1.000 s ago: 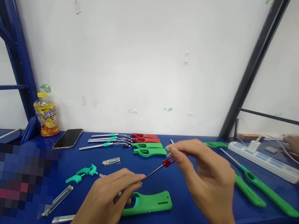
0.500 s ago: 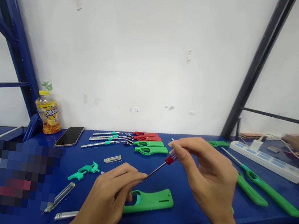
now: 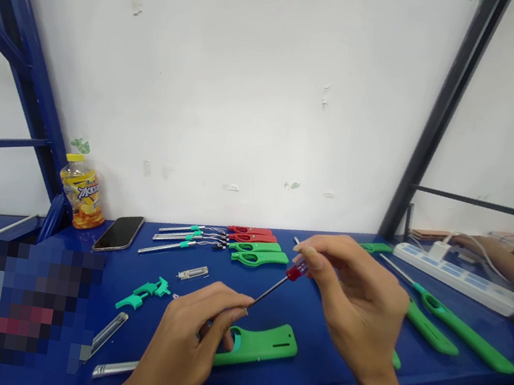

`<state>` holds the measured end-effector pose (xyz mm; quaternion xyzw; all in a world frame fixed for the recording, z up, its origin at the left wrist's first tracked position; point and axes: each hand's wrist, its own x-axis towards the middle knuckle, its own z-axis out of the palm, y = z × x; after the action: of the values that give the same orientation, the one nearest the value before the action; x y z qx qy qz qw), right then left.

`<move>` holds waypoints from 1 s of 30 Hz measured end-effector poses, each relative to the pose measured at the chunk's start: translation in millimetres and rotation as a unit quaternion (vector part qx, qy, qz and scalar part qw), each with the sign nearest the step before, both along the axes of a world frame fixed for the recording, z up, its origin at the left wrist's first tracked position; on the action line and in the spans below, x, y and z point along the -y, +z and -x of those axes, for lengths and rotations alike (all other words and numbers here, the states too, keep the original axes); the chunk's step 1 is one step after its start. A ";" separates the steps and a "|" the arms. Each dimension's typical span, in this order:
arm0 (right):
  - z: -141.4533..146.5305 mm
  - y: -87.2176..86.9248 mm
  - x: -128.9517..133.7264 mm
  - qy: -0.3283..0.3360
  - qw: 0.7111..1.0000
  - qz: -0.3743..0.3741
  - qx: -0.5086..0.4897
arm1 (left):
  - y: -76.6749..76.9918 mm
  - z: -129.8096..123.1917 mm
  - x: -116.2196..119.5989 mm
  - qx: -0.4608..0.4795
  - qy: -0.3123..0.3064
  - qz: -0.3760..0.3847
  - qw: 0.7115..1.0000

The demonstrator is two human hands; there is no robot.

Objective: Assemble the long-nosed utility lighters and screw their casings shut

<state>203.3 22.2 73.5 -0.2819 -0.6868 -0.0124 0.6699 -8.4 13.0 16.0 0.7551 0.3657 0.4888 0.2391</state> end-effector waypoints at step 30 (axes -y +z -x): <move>-2.4 2.9 11.2 0.064 0.989 0.084 0.108 | -8.2 -22.7 5.3 0.042 -0.018 0.043 0.998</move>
<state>205.7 11.0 76.3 -0.2902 -0.7700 0.0578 0.5653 14.3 7.7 7.8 0.7291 0.3625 0.4999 0.2952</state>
